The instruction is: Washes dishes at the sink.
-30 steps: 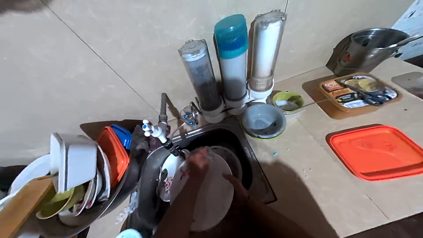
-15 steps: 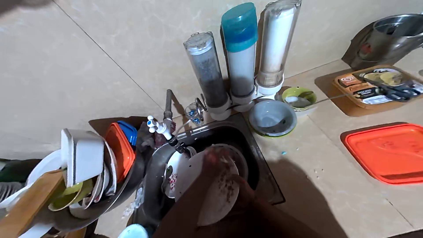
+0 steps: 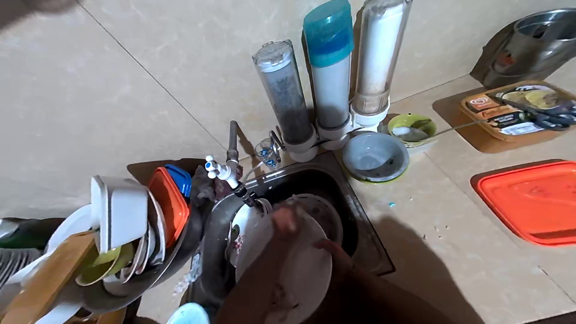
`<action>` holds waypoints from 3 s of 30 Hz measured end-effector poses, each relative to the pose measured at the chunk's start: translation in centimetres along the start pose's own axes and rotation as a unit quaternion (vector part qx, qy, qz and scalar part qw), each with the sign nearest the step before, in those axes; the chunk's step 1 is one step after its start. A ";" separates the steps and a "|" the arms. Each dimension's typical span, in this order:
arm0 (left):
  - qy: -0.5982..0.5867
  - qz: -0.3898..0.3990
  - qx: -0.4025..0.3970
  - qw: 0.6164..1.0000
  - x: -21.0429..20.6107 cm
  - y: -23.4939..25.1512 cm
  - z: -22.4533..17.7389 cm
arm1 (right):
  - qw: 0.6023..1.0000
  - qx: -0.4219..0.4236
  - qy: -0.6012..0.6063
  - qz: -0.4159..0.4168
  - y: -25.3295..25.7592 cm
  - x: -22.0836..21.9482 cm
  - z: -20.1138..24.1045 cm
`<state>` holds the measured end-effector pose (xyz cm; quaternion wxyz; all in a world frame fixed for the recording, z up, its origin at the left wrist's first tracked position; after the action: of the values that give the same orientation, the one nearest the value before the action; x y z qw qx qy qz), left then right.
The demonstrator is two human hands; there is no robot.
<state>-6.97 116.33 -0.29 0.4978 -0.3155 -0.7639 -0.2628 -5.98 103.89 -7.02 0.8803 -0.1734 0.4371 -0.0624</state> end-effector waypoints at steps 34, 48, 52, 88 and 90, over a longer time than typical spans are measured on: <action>-0.081 0.012 -0.008 0.997 -3.5 -2.3 -3.8 | 0.991 0.122 0.037 -0.032 1.1 1.3 1.8; -0.079 -0.108 -0.101 0.986 -2.5 -1.1 -2.8 | 0.984 0.172 -0.026 -0.029 1.1 1.7 3.8; -0.040 0.013 -0.218 0.975 -5.1 -6.2 -4.1 | 0.959 0.265 -0.011 -0.101 0.9 4.7 6.1; -0.340 0.005 -0.145 0.929 7.3 -9.2 -2.2 | 0.961 0.160 -0.170 -0.149 2.8 5.1 5.6; -0.451 -0.099 -0.077 0.884 9.9 -8.2 -0.4 | 0.949 0.123 -0.240 -0.164 3.0 5.1 5.2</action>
<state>-15.88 112.75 8.30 0.0449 -0.3599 -0.9105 -0.1985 1.15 106.66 -9.05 0.9514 -0.1430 0.1668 -0.2158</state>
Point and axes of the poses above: each hand's wrist, its own y-axis towards the middle knuckle, its own x-axis out of the back of the hand, z = x × y, the point moved 8 cm from there along y, towards the middle knuckle, and after that the axes turned 9 degrees about -y, right-handed, at the moved point
